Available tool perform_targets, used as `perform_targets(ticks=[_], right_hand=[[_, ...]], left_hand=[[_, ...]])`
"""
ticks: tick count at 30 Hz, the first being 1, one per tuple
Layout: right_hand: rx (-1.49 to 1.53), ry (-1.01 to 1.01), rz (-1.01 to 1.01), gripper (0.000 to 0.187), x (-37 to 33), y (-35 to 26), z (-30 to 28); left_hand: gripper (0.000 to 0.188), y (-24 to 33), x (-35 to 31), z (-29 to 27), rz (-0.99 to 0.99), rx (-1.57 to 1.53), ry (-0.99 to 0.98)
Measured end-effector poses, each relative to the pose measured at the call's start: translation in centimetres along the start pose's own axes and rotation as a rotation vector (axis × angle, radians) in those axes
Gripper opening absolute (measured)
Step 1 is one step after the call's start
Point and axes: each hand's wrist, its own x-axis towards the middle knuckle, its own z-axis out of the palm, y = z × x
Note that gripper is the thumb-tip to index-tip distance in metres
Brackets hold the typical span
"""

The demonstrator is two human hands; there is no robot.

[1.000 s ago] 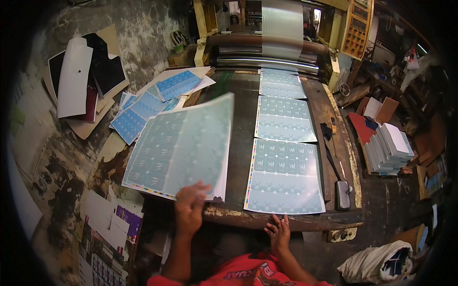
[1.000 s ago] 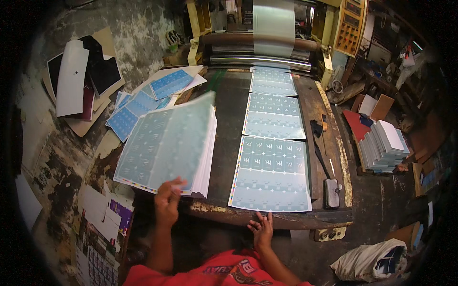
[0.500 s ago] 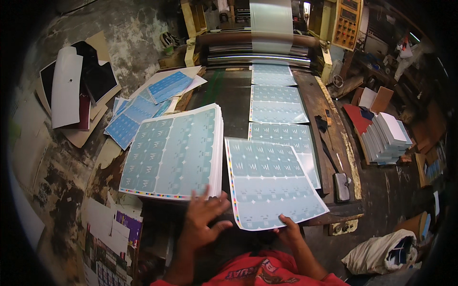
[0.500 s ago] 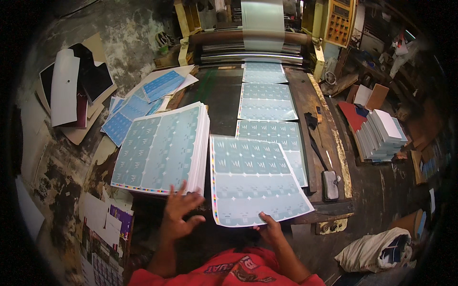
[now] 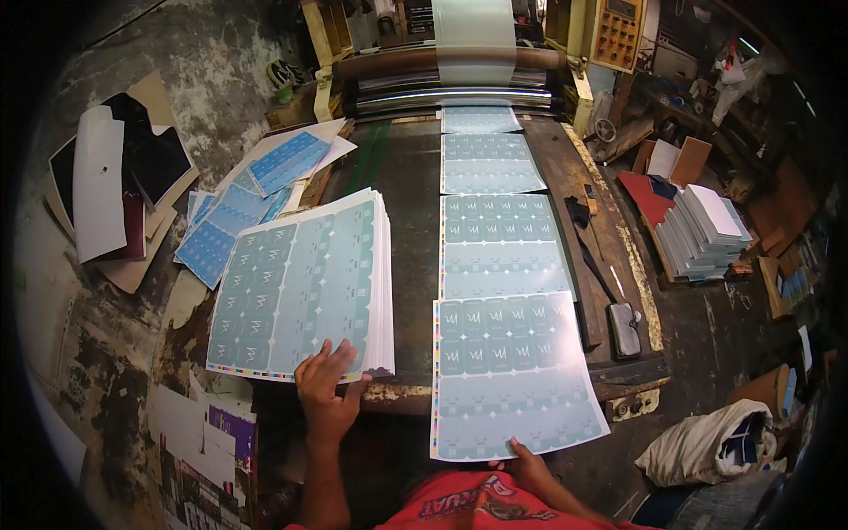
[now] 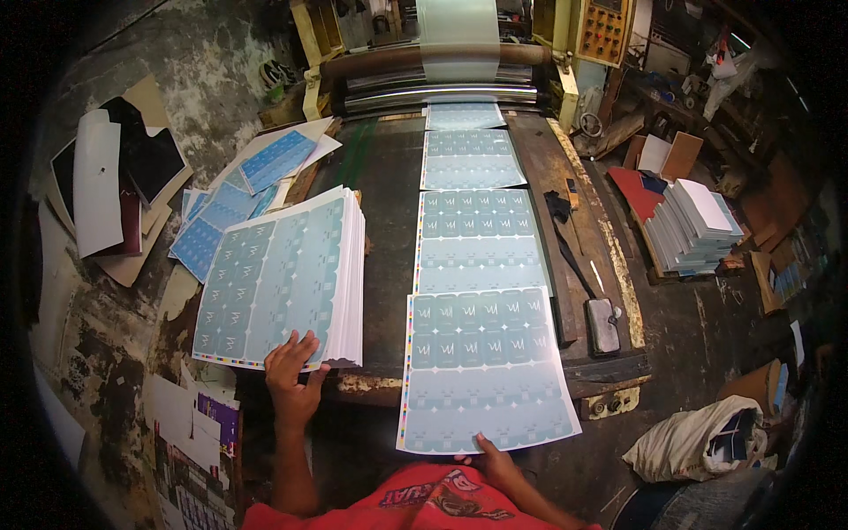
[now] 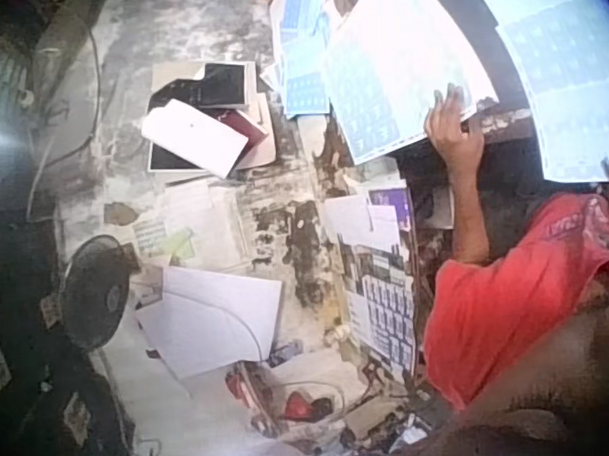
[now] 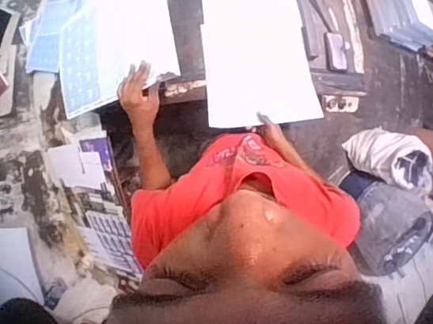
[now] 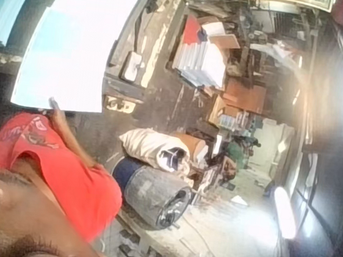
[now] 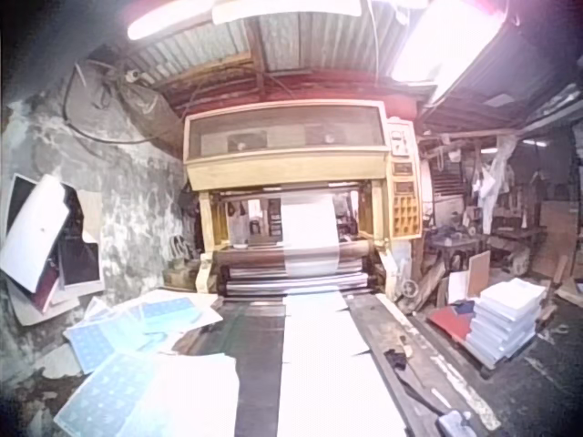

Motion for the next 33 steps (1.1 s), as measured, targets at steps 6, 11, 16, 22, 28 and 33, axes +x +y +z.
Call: perform_targets(ticks=[6, 11, 16, 22, 28, 33], right_hand=[[-0.006, -0.022, -0.051, 0.045, -0.4, -0.5, 1.2], [0.042, -0.054, -0.115, 0.051, 2.1, -1.6, 1.1], [0.092, -0.019, -0.149, 0.058, 4.4, -3.4, 2.0], [0.175, 0.027, -0.200, 0.061, 8.2, -4.7, 3.0], [0.180, 0.122, -0.377, 0.051, 10.6, -3.7, 3.2], [0.156, 0.138, -0.402, 0.057, 7.5, -4.9, 6.3]], left_hand=[[0.030, -0.2, -0.3, 0.4, -0.112, -0.105, 0.030], [0.028, 1.2, 0.0, 1.6, -0.251, -0.120, 0.165], [0.024, 0.8, -0.2, 1.8, -0.213, -0.078, 0.180], [0.023, 0.9, -0.4, 0.4, -0.129, -0.064, 0.061], [0.027, 0.1, -0.1, 0.0, -0.616, -0.971, 0.211], [0.016, 2.7, -0.4, -1.6, -0.161, -0.282, 0.005]])
